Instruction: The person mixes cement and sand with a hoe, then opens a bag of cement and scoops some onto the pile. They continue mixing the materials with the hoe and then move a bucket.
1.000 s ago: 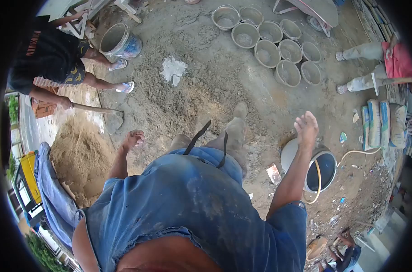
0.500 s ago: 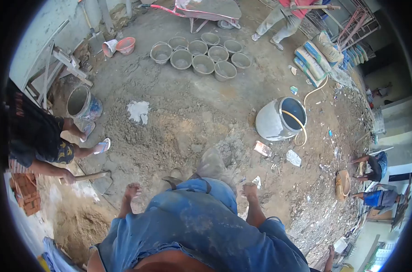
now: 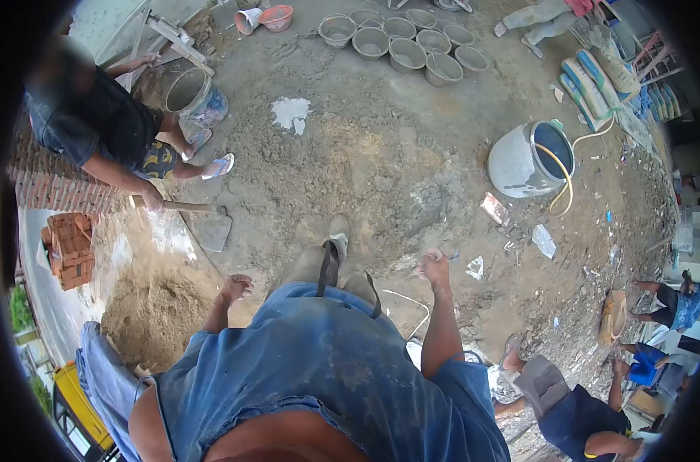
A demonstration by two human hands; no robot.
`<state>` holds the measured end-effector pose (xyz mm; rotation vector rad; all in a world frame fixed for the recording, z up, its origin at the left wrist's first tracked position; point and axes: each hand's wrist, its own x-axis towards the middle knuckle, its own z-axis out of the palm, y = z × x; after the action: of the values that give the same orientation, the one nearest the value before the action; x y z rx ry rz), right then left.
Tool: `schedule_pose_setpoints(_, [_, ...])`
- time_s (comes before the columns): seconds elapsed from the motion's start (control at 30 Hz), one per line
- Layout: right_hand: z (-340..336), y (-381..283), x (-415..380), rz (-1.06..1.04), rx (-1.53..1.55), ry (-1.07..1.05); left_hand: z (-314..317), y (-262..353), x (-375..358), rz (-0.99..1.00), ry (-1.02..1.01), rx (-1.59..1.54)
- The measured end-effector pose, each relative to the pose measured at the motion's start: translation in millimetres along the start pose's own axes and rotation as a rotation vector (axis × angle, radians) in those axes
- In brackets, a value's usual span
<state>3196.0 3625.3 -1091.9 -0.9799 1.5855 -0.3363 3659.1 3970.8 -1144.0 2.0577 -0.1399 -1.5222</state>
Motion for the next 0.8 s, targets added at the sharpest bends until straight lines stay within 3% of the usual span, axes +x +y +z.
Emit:
schedule_pose_setpoints(0.1, [-6.2, 80.9, -30.2, 0.043, 0.029, 0.054, -0.1, -37.7, -54.5, -0.062, -0.071, 0.101])
schedule_pose_setpoints(0.23, [-13.4, 217.6, -107.8, 0.404, 0.038, 0.107, -15.3, -83.8, -98.0, -0.123, -0.146, 0.157])
schedule_pose_setpoints(0.3, [-11.9, 265.8, -156.9, 0.569, 0.067, 0.12, -33.1, -113.7, -97.8, -0.177, -0.154, 0.003])
schedule_pose_setpoints(0.4, [-6.7, 321.3, -205.7, 0.595, -0.04, 0.0, -39.1, -128.1, -108.7, -0.065, -0.105, -0.024])
schedule_pose_setpoints(0.57, [8.1, 345.5, -184.2, 0.502, 0.038, -0.048, -47.1, -131.1, -108.4, 0.001, -0.1, -0.012])
schedule_pose_setpoints(0.63, [27.0, 276.1, -185.7, 0.438, 0.074, 0.164, -50.6, -128.6, -103.2, 0.013, -0.092, -0.01])
schedule_pose_setpoints(0.8, [50.1, 180.8, -141.8, 0.168, 0.139, 0.141, -69.7, -133.2, -96.3, 0.049, -0.086, 0.019])
